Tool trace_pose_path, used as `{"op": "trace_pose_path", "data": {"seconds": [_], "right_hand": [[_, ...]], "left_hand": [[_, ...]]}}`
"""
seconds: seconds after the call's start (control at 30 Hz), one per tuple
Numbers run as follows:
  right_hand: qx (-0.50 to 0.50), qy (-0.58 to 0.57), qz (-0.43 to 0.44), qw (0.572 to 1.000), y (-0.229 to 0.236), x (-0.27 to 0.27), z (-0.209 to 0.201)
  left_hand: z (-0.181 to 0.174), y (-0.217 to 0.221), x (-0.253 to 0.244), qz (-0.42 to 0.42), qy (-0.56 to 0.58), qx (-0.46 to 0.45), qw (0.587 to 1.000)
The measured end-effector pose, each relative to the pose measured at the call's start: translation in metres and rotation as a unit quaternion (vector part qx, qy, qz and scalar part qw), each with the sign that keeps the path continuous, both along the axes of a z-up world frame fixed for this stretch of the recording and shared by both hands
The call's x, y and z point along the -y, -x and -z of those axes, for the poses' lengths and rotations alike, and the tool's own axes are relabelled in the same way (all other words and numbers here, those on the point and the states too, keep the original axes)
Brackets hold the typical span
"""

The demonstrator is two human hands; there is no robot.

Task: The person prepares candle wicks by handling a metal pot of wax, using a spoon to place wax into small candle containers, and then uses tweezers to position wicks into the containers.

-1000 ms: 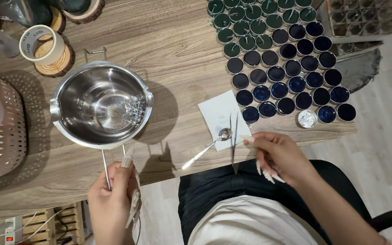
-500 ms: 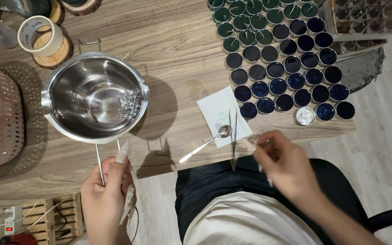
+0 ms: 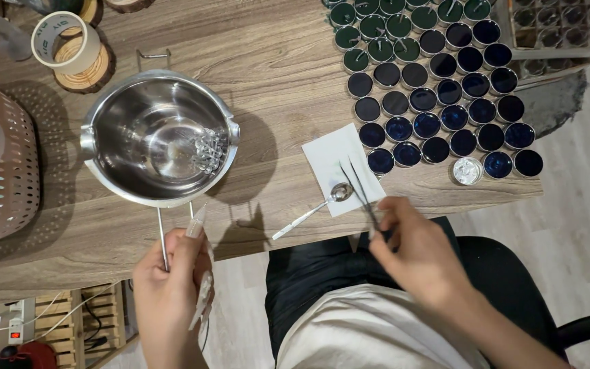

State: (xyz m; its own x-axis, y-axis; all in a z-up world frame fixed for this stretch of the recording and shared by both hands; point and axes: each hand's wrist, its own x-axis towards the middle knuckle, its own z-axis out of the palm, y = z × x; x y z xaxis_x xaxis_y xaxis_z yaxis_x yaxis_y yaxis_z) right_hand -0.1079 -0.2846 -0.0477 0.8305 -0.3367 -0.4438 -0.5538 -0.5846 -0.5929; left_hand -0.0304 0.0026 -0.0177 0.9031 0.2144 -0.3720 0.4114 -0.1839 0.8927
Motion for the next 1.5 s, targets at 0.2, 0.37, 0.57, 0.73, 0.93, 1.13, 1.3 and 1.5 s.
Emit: {"op": "trace_pose_path", "data": {"seconds": [0.2, 0.37, 0.57, 0.73, 0.93, 1.13, 1.3, 1.5], "right_hand": [[0.104, 0.051, -0.025, 0.993, 0.003, 0.015, -0.004], [0.2, 0.135, -0.068, 0.968, 0.001, 0.018, -0.037], [0.126, 0.2, -0.176, 0.956, -0.046, 0.036, -0.067], [0.141, 0.198, -0.299, 0.923, -0.101, 0.029, -0.097], [0.084, 0.146, -0.333, 0.928, -0.139, 0.011, -0.103], [0.088, 0.1, -0.284, 0.95, -0.123, 0.037, -0.058], [0.298, 0.122, -0.112, 0.94, -0.041, 0.053, -0.02], [0.357, -0.054, 0.05, 0.931, 0.023, 0.025, 0.031]], "left_hand": [[-0.004, 0.005, 0.003, -0.034, 0.013, -0.025, 0.999], [0.0, 0.003, -0.003, -0.034, 0.031, -0.033, 0.998], [-0.001, 0.002, -0.003, -0.024, 0.03, -0.025, 0.999], [-0.002, 0.002, -0.002, -0.056, 0.058, -0.075, 0.994], [0.007, 0.006, -0.007, -0.018, 0.043, -0.044, 0.998], [0.007, 0.004, -0.009, -0.013, 0.028, -0.028, 0.999], [0.002, -0.004, -0.006, -0.003, 0.012, -0.033, 0.999], [-0.007, -0.003, 0.005, -0.032, 0.009, -0.068, 0.997]]}}
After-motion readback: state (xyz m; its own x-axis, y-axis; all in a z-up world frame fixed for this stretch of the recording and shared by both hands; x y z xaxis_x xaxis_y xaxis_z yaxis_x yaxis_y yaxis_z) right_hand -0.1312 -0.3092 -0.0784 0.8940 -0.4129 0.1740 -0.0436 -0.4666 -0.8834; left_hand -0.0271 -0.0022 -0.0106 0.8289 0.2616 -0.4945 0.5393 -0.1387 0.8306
